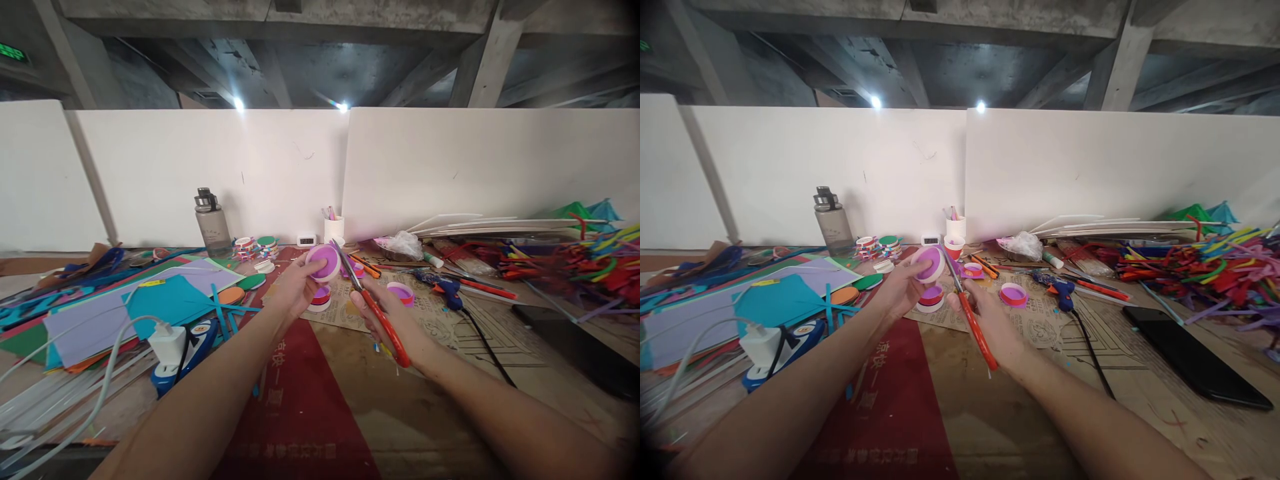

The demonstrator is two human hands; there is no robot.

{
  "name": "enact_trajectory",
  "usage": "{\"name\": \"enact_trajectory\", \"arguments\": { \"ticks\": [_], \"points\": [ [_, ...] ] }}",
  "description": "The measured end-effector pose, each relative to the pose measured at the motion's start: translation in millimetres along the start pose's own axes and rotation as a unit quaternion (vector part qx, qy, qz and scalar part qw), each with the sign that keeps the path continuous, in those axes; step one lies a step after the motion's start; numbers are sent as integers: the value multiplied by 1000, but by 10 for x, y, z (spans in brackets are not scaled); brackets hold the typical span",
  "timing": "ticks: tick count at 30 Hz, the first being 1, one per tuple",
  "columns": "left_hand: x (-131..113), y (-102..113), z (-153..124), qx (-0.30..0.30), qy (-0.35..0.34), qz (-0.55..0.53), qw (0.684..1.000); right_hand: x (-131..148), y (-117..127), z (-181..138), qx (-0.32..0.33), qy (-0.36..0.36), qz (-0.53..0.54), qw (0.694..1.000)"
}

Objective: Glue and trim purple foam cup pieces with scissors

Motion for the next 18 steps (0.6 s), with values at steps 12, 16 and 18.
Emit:
{"name": "enact_trajectory", "arguments": {
  "ticks": [12,16,18],
  "points": [
    [191,-141,-118,-66,-12,-102,993,-39,-4,31,-16,0,6,1000],
    [185,-133,-120,-74,-15,-90,993,-38,-22,19,-12,14,-6,1000],
    [170,-160,-134,-60,-28,-80,995,-18,-18,17,-20,30,-17,999]
  ]
}}
Point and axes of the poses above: each hand's wrist, its own z-axis towards the middle knuckle, its own y-axis out of the back of the hand, x = y × z, the point moved 3 cm from there along z, towards the middle knuckle, and after that the axes turned 1 degree about z, right-handed, at the moved point
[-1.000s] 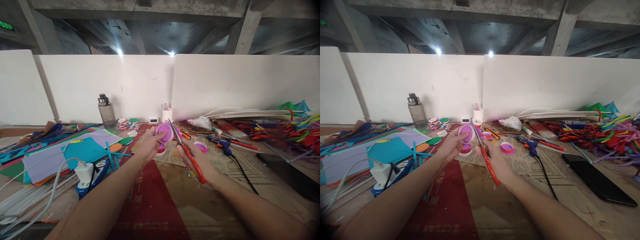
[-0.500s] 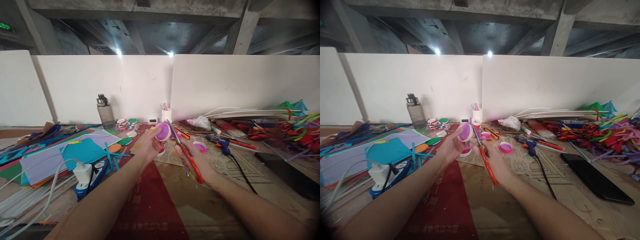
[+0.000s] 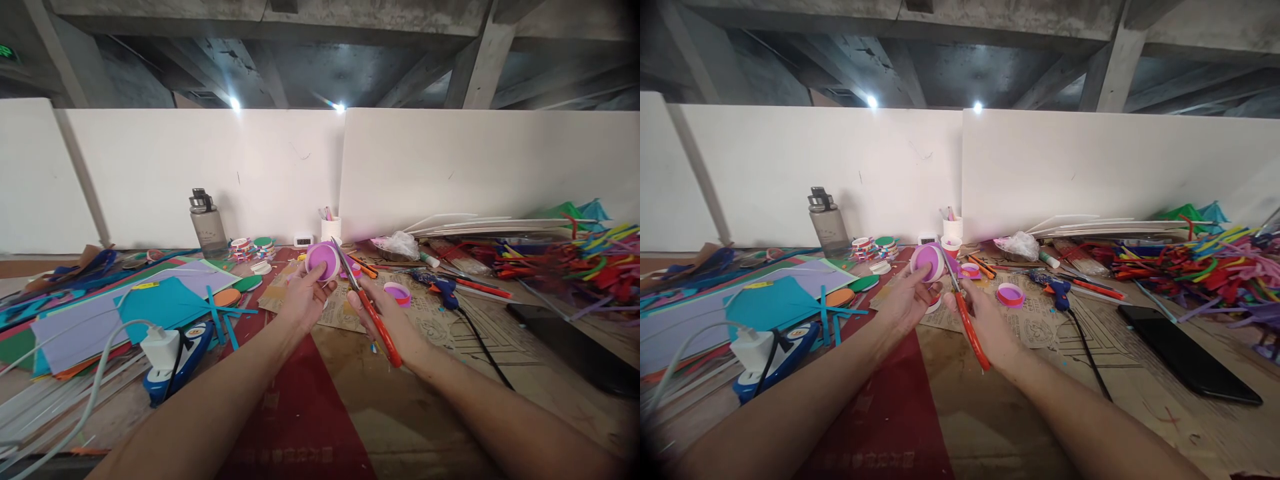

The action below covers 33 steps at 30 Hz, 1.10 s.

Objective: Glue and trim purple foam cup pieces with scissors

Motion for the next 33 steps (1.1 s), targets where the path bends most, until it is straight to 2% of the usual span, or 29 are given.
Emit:
{"name": "enact_trajectory", "arguments": {
  "ticks": [5,25,33],
  "points": [
    [33,-41,-34,30,-2,23,999,17,12,10,-19,6,-16,1000],
    [-30,2,8,54,-3,82,995,-52,14,5,18,-47,38,998],
    [-59,13,33,56,-2,94,994,-45,22,-4,20,-32,13,999]
  ]
}}
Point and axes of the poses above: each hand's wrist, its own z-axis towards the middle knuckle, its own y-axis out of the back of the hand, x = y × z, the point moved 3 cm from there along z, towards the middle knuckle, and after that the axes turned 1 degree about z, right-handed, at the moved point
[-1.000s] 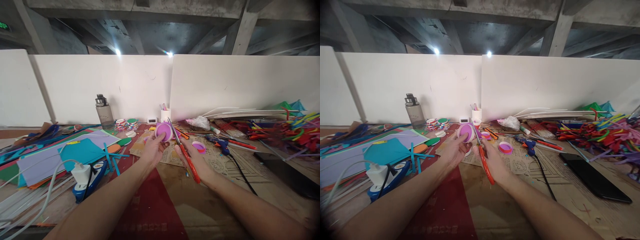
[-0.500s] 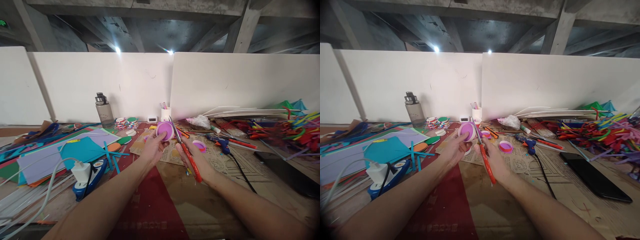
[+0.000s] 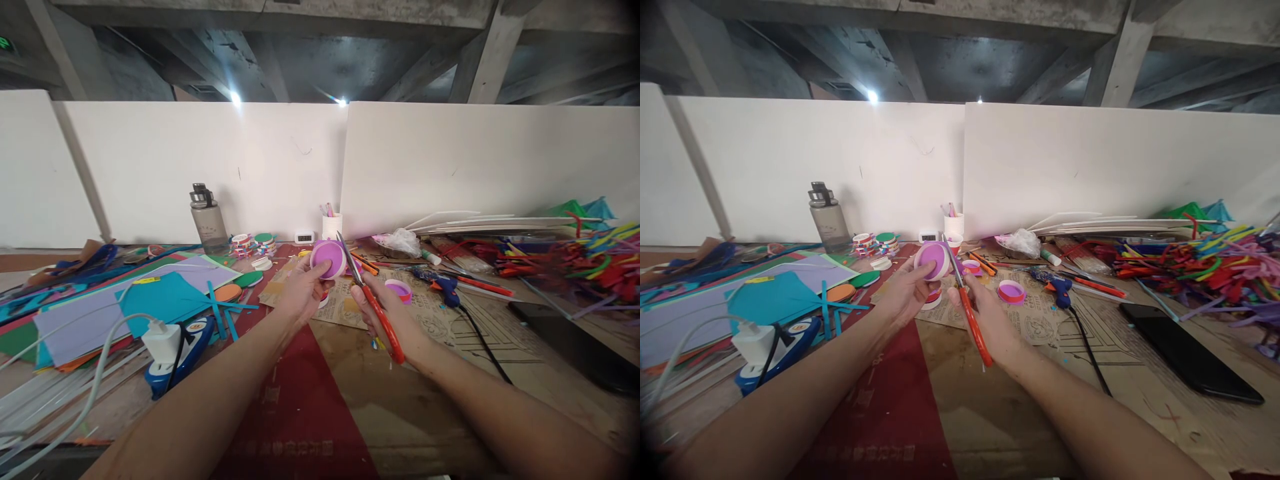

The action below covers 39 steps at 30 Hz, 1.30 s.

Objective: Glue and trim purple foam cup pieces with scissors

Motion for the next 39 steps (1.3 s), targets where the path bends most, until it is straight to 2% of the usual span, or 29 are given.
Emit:
{"name": "enact_trajectory", "arguments": {
  "ticks": [8,24,39],
  "points": [
    [-39,46,41,7,-4,20,1000,66,5,-7,-8,3,-21,1000],
    [-39,24,22,32,1,35,999,-60,4,-4,-15,-1,11,1000],
    [-121,103,91,38,20,33,999,-10,8,-6,-13,-6,4,1000]
  ]
}}
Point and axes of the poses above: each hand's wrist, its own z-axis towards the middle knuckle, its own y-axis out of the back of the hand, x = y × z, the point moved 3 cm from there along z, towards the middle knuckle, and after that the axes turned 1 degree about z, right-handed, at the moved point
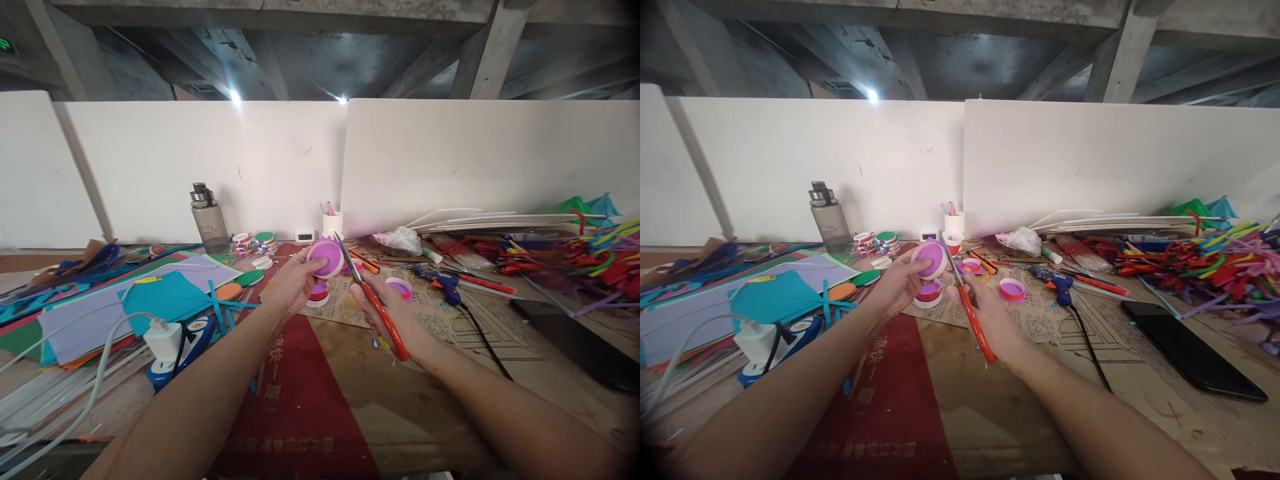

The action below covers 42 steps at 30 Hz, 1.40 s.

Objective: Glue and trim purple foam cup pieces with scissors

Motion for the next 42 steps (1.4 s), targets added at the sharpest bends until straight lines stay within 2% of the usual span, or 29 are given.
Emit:
{"name": "enact_trajectory", "arguments": {
  "ticks": [4,9,16,25,30,36,42],
  "points": [
    [43,-86,-48,-50,-6,-62,997,-36,-17,24,-23,-1,9,1000],
    [120,-246,-139,-73,-21,-115,990,-6,-6,20,-23,-4,20,1000],
    [117,-207,-158,-138,-18,-123,983,11,-52,-13,5,9,7,1000],
    [187,-219,-135,-105,-10,-112,988,2,-86,24,6,27,44,999],
    [206,-236,-147,-99,-4,-115,988,-5,-69,27,-3,7,30,1000],
    [196,-222,-142,-99,-7,-104,990,-49,-53,32,-14,32,12,999],
    [201,-219,-140,-97,-9,-94,991,-67,-42,42,-17,29,-2,999]
  ]
}}
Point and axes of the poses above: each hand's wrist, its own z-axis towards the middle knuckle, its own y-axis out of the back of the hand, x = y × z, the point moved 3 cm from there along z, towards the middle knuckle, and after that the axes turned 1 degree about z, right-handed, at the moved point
